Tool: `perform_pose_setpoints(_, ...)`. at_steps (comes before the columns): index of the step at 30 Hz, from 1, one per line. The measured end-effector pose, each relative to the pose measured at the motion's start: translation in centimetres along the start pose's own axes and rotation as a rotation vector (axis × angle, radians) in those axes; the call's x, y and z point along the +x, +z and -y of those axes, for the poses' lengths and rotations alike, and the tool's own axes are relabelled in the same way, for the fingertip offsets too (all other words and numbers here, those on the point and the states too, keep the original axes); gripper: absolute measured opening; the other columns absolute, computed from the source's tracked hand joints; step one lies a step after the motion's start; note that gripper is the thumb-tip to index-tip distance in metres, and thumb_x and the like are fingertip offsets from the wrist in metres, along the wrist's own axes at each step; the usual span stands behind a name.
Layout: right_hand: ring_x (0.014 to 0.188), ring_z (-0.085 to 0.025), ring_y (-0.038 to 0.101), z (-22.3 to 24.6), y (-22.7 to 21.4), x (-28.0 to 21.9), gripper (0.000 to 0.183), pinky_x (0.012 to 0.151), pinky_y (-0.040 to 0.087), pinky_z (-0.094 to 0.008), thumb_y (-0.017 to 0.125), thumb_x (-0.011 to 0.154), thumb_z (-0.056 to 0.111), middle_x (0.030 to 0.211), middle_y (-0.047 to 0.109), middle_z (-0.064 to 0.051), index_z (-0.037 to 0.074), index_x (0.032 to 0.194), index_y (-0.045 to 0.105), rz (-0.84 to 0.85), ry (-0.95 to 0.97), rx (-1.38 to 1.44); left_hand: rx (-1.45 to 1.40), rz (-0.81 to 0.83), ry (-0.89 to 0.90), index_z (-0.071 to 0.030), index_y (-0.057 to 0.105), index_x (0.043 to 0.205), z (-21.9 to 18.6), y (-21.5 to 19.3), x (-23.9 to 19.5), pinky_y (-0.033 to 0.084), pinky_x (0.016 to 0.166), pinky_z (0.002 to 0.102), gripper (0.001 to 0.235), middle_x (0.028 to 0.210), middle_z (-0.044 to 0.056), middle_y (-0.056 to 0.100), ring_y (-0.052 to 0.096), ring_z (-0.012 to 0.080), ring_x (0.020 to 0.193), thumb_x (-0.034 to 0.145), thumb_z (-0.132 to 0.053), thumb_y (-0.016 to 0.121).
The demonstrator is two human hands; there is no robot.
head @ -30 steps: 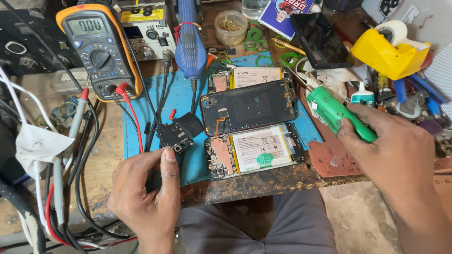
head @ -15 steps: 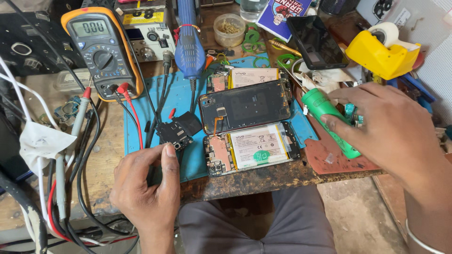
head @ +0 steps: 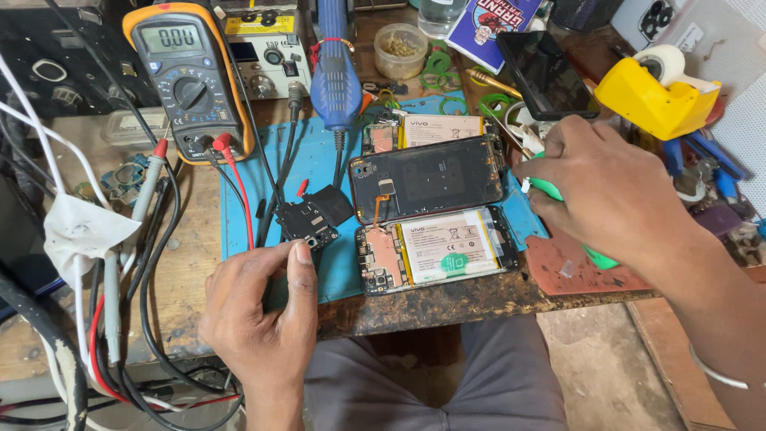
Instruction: The person works on a disassembled smartphone, applying adhesive tape to the battery and using a small tool to adjust internal components and ribbon cables. The phone remains open on the workbench throughout the clip.
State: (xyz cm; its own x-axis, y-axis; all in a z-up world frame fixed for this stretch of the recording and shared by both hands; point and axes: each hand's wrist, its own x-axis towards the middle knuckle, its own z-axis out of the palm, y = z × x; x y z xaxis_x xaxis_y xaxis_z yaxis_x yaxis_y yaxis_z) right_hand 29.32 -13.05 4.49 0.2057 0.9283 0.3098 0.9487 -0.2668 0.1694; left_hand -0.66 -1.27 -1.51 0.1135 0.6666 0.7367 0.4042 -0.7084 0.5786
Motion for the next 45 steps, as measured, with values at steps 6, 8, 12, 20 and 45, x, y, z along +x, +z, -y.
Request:
perform_pose_setpoints(6, 0.093, -0.024, 0.067, -1.2, 0.0, 0.8, 0.016, 0.075, 0.055, -0.043, 0.078, 0.081, 0.025, 0.102, 0.064, -0.002, 0.023, 0.096, 0.082, 0.031, 0.019, 0.113, -0.034, 0.001, 0.003, -0.006, 0.075, 0.100, -0.1, -0.1, 0.1, 0.048, 0.081, 0.033, 0.007, 0.089, 0.005, 0.070, 0.065, 0.0192, 0.082, 0.096, -0.010, 0.079)
perform_pose_setpoints(8, 0.096, -0.024, 0.067, -1.1, -0.1, 0.7, 0.014, 0.075, 0.056, -0.042, 0.077, 0.080, 0.023, 0.102, 0.065, -0.001, 0.020, 0.094, 0.081, 0.027, -0.021, 0.056, -0.029, 0.006, 0.003, -0.006, 0.075, 0.100, -0.1, -0.1, 0.0, 0.048, 0.081, 0.033, 0.007, 0.089, 0.005, 0.070, 0.065, 0.0192, 0.082, 0.096, -0.010, 0.079)
perform_pose_setpoints(12, 0.093, -0.023, 0.067, -0.3, -0.1, -0.3, 0.013, 0.078, 0.056, -0.041, 0.079, 0.086, 0.030, 0.095, 0.066, 0.002, 0.018, 0.092, 0.080, 0.036, -0.071, 0.114, -0.035, -0.002, -0.002, -0.006, 0.075, 0.099, -0.1, 0.0, 0.0, 0.048, 0.080, 0.032, 0.007, 0.089, 0.005, 0.070, 0.064, 0.0191, 0.082, 0.095, -0.010, 0.079)
perform_pose_setpoints(20, 0.093, -0.024, 0.066, -0.6, -0.4, -0.9, 0.023, 0.077, 0.054, -0.042, 0.073, 0.077, 0.030, 0.094, 0.071, 0.000, 0.016, 0.095, 0.078, -0.046, -0.221, 0.105, -0.013, 0.010, 0.017, -0.007, 0.074, 0.101, 0.1, 0.1, -0.1, 0.048, 0.082, 0.033, 0.008, 0.091, 0.005, 0.071, 0.066, 0.0192, 0.083, 0.095, -0.010, 0.079)
perform_pose_setpoints(45, 0.089, -0.037, 0.071, -6.7, 9.5, 15.7, 0.016, 0.080, 0.056, -0.050, 0.071, 0.089, 0.009, 0.099, 0.075, -0.017, 0.010, 0.104, 0.077, -0.187, -0.002, 0.259, 0.042, 0.106, 0.007, -0.003, 0.074, 0.099, 0.6, -0.2, -0.3, 0.049, 0.072, 0.027, 0.009, 0.087, 0.009, 0.070, 0.065, 0.0166, 0.075, 0.101, -0.010, 0.078)
